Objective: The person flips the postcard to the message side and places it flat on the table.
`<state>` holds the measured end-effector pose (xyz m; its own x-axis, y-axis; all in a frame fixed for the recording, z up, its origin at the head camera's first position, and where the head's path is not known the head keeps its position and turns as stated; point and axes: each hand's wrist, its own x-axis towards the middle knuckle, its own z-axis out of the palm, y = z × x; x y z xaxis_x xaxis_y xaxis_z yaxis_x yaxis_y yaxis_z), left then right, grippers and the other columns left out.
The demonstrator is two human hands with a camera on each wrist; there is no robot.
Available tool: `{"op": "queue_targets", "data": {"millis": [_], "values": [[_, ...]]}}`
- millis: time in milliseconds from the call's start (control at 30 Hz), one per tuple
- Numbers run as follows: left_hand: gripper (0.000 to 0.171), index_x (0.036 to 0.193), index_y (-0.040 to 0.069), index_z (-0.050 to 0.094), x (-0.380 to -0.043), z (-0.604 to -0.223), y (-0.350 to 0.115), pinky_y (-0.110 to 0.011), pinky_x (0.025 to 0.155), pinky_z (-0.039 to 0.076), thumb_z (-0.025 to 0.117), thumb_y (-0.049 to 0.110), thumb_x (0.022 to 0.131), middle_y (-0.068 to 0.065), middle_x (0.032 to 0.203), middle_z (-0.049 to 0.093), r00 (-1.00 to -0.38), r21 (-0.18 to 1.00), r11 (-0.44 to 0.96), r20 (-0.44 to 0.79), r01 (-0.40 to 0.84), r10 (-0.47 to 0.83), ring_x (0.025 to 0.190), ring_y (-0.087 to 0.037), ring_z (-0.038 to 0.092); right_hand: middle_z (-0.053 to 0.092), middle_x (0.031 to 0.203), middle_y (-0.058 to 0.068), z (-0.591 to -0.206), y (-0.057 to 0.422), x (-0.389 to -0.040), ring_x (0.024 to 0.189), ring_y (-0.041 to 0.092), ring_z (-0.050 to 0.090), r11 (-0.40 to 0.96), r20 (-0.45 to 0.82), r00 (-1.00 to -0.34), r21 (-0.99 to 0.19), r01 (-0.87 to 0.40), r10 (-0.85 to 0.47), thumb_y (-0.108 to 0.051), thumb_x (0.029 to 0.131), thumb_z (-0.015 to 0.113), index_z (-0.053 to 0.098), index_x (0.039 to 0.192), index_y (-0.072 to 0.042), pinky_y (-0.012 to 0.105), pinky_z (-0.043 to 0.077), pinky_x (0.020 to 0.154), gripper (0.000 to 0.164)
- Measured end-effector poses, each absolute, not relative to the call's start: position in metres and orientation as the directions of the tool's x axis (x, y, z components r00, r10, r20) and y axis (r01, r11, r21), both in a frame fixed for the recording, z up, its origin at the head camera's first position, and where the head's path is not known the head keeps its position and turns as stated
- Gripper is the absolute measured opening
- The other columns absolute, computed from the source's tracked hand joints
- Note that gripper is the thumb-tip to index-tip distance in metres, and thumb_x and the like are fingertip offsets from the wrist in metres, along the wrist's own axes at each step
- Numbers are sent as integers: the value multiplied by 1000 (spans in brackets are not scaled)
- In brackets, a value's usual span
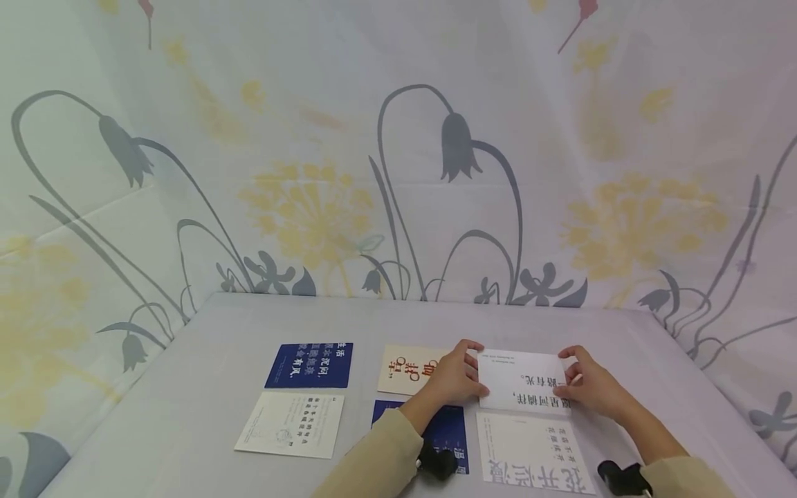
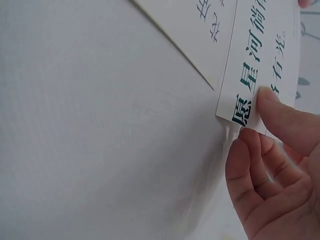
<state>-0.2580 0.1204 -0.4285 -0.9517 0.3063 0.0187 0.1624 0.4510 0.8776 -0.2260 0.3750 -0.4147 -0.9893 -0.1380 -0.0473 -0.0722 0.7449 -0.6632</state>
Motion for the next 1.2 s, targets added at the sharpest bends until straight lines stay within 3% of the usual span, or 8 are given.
{"op": "queue_targets", "data": {"millis": [200, 700, 867, 1067, 1200], "values": [[62, 120, 21, 53, -256, -429, 119, -20, 55, 45, 79, -3, 69, 8, 83, 53, -956, 902, 403, 35, 156, 293, 66, -5, 52, 48, 91, 11, -416, 371, -221, 66, 16, 53, 719, -25, -993, -691, -67, -116, -15, 79, 74, 25, 130, 8, 26, 48, 54, 74], [65, 121, 27, 53, -250, -426, 120, -21, 52, 47, 79, -3, 69, 8, 82, 54, -965, 935, 323, 62, 145, 255, 66, -4, 55, 57, 96, 16, -418, 370, -211, 70, 9, 54, 736, 153, -986, -659, -156, -71, -2, 83, 67, 30, 131, 8, 25, 53, 58, 61], [67, 123, 24, 51, -251, -427, 119, -20, 54, 48, 78, -5, 69, 7, 80, 57, -967, 946, 286, 82, 152, 241, 67, -4, 58, 63, 90, 14, -415, 368, -210, 67, 10, 58, 733, 146, -989, -671, -114, -20, -7, 85, 68, 30, 126, 11, 25, 52, 57, 59], [34, 101, 11, 62, -253, -429, 117, -18, 54, 48, 77, 0, 72, 7, 75, 58, -968, 952, 270, 79, 145, 238, 64, -3, 55, 67, 84, 11, -411, 368, -208, 65, 12, 64, 768, 137, -990, -636, -74, 19, -18, 88, 66, 46, 114, 13, 22, 49, 58, 46], [16, 87, 8, 67, -254, -430, 115, -16, 55, 49, 77, 5, 75, 8, 71, 58, -970, 949, 280, 83, 147, 227, 63, -2, 54, 67, 82, 11, -409, 368, -207, 65, 11, 64, 752, 146, -989, -655, -72, 33, -16, 90, 63, 53, 109, 13, 23, 52, 59, 36]]}}
